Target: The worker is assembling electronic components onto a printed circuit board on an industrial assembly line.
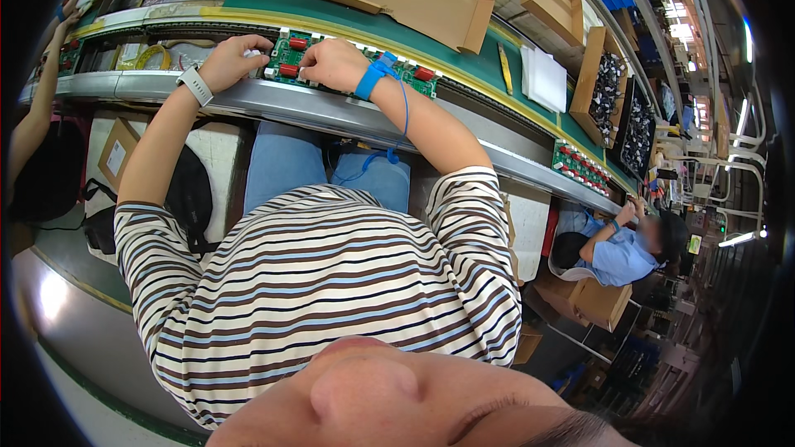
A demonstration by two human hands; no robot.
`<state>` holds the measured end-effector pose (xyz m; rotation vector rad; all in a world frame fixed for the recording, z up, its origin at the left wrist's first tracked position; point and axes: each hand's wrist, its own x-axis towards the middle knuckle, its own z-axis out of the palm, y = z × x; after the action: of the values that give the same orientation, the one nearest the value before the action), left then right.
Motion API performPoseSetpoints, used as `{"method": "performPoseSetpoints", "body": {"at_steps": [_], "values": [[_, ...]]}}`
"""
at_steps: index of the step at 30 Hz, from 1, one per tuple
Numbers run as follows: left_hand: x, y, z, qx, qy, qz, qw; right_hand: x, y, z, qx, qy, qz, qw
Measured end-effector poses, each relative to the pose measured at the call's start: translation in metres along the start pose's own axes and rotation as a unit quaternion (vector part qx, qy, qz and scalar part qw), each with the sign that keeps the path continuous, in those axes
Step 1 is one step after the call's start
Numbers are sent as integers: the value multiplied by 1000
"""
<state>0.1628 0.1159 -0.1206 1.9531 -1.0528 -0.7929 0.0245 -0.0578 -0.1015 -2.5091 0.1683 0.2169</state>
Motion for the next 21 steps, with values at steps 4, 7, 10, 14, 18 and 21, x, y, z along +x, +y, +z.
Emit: {"method": "performPoseSetpoints", "body": {"at_steps": [4,7,10,14,18,21], "values": [[-1,-1,1,-2,-4,-4,1000,-1,1,1,-7,3,-21,1000],[-1,0,1,-1,-3,-4,1000,-1,2,2,-16,0,-29,999],[-3,2,1,-15,6,1,1000,-2,-3,0,-22,-2,-16,1000],[-1,2,-1,-14,2,-2,1000,-13,-13,-8,-17,30,-18,999],[16,16,15,-23,-58,8,998,-42,-17,2,-7,100,-105,989],[33,27,44,5,-85,79,993,-66,-9,34,-49,104,-173,978]]}}
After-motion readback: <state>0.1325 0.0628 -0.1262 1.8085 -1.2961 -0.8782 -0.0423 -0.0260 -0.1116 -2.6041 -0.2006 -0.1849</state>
